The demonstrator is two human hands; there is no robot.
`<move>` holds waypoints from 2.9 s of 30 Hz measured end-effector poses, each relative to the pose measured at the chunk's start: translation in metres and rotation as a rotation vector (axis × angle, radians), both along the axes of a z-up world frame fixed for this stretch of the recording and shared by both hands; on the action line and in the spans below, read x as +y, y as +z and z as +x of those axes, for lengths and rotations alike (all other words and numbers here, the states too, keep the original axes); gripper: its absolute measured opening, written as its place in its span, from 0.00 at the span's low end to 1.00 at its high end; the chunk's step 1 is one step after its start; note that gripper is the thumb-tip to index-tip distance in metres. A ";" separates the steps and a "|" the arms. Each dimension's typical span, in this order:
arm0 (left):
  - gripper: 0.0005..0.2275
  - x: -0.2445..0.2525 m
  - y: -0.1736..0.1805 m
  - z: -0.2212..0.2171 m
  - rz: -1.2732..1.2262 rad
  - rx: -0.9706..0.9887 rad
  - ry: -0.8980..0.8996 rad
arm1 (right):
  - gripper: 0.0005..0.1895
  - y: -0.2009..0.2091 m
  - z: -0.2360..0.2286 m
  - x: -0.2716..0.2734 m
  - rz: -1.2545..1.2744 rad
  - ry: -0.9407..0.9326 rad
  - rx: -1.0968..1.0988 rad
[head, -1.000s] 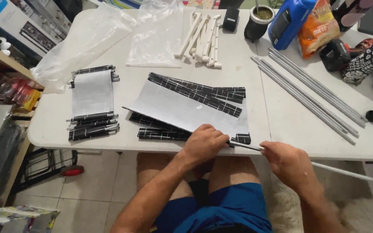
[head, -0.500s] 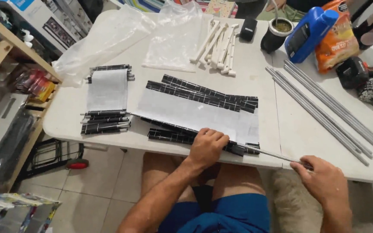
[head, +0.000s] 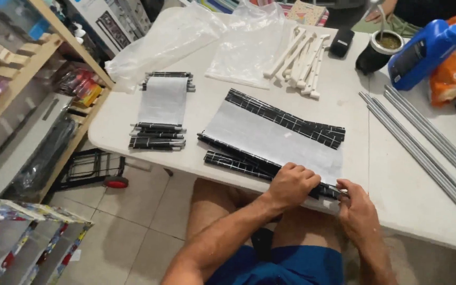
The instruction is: Assembling shelf components by sliding metal rods into fabric sleeves on a table.
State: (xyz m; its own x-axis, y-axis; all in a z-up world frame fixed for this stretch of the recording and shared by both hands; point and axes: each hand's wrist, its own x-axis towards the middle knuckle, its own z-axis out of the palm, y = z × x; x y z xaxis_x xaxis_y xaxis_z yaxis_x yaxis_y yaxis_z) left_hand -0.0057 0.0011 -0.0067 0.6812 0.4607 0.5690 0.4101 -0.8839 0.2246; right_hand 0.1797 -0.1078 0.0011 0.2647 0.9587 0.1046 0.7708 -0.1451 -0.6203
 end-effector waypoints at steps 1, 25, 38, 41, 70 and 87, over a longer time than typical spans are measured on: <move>0.07 0.002 -0.003 0.000 0.001 0.000 0.013 | 0.26 -0.003 -0.001 0.004 0.001 0.013 0.000; 0.06 -0.008 -0.014 0.000 0.122 -0.037 -0.010 | 0.30 -0.005 -0.024 0.002 0.027 0.105 0.047; 0.05 0.010 -0.062 -0.049 0.011 0.130 -0.097 | 0.24 -0.026 0.152 0.032 0.148 -0.164 -0.268; 0.07 0.012 -0.061 -0.064 -0.054 0.197 -0.094 | 0.19 -0.051 0.202 0.036 0.111 -0.331 -0.591; 0.13 0.105 -0.039 0.055 -0.135 0.167 0.085 | 0.14 -0.041 0.197 0.036 -0.023 -0.370 -0.755; 0.14 0.109 -0.055 0.055 -0.159 0.018 0.047 | 0.03 -0.015 0.203 -0.001 0.237 -0.057 -0.612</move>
State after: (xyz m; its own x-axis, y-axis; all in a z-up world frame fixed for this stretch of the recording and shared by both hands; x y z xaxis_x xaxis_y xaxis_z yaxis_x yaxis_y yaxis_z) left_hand 0.0491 0.1098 -0.0613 0.6662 0.5757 0.4741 0.4557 -0.8175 0.3523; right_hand 0.3832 -0.1084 -0.0139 0.1405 0.8773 0.4589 0.9896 -0.1098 -0.0931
